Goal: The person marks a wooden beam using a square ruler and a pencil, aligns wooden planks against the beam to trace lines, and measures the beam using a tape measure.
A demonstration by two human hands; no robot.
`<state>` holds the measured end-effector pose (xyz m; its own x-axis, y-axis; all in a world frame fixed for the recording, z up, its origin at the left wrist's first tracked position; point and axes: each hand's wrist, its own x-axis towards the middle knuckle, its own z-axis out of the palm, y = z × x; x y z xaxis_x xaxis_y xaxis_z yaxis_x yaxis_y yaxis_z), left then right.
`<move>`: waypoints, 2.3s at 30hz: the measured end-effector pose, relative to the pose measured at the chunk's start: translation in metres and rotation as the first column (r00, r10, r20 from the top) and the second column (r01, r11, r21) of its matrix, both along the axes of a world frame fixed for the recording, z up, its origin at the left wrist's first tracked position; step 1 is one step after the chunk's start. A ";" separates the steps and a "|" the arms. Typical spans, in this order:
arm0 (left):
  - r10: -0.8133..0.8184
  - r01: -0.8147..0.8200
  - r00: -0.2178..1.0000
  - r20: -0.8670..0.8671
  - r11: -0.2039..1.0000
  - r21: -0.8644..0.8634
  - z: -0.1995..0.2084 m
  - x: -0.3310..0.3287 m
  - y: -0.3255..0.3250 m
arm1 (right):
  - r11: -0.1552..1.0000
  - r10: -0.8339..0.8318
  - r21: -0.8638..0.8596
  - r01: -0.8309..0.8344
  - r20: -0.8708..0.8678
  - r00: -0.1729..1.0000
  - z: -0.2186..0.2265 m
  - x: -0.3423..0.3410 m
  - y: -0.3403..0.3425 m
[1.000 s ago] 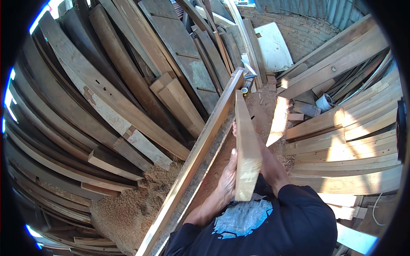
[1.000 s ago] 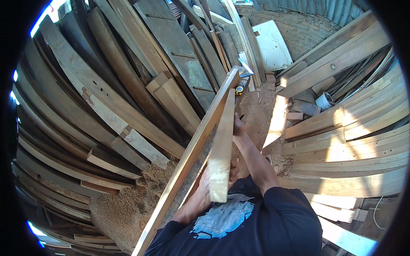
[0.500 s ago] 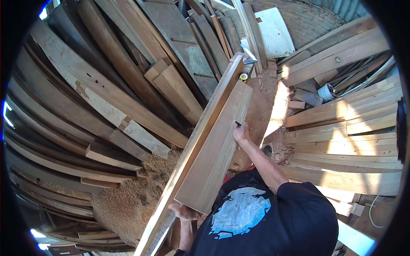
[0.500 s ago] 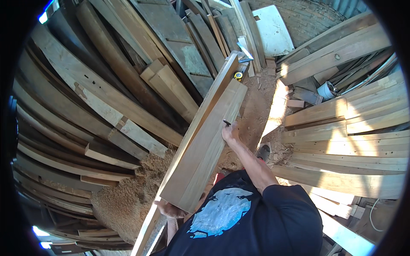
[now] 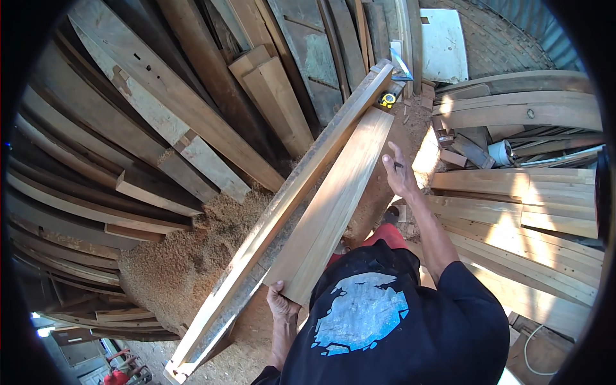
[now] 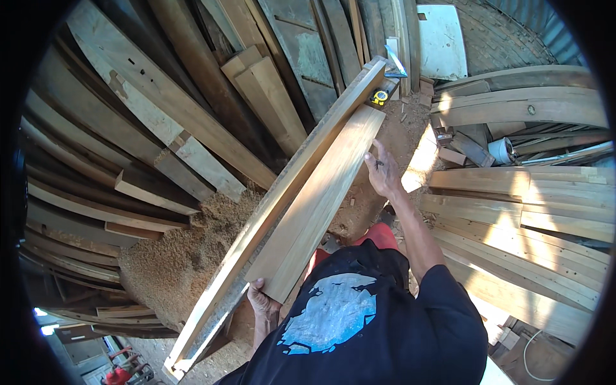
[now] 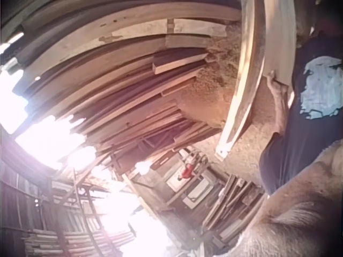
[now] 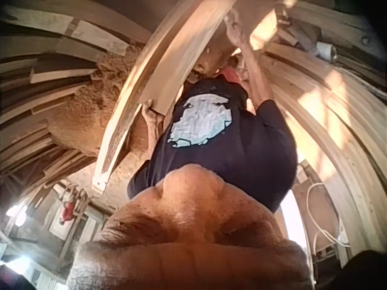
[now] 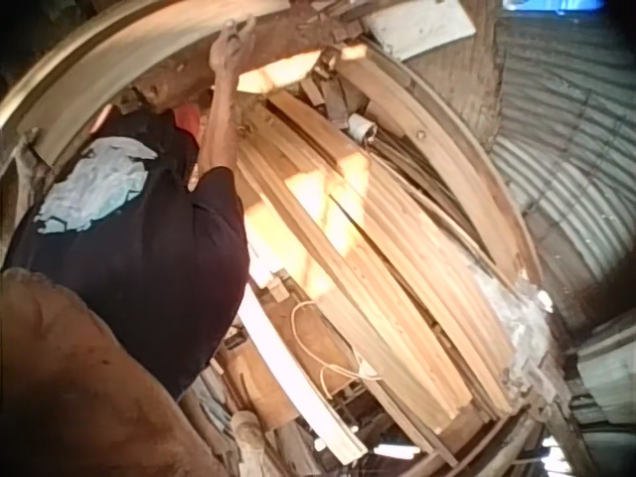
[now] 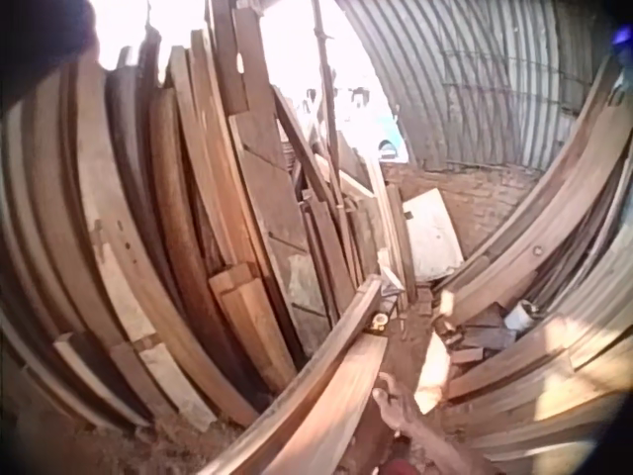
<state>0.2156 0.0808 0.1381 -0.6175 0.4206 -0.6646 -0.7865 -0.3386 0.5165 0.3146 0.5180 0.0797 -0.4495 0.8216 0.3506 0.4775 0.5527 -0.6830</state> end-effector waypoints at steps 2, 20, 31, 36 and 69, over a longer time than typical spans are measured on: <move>0.057 -0.062 0.996 -0.066 0.995 -0.079 0.004 -0.002 0.001 | 0.972 0.166 -0.162 -0.168 -0.025 0.986 0.020 -0.008 0.002; 0.128 -0.192 0.954 -0.273 0.955 -0.224 0.029 -0.017 0.017 | 0.870 -0.034 -0.489 -0.054 -0.168 0.985 -0.074 -0.021 0.041; 0.104 -0.154 0.957 -0.269 0.972 -0.175 0.018 -0.010 0.000 | -0.053 -0.544 -0.937 -0.346 -0.263 0.797 -0.083 -0.054 -0.010; -0.363 0.369 0.923 -0.125 0.929 0.025 -0.004 -0.067 -0.065 | 0.137 -0.416 -0.974 -0.183 -0.224 0.881 -0.098 -0.041 -0.005; -0.964 0.904 0.229 0.137 0.159 -0.397 0.060 -0.015 0.037 | 0.017 -0.726 -0.980 -0.200 -0.150 0.671 -0.083 -0.072 -0.065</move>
<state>0.2006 0.1183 0.1982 -0.0011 0.5187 -0.8550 -0.3002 0.8153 0.4950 0.2425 0.4535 -0.0034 -0.2155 0.5815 -0.7845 -0.2778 -0.8066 -0.5217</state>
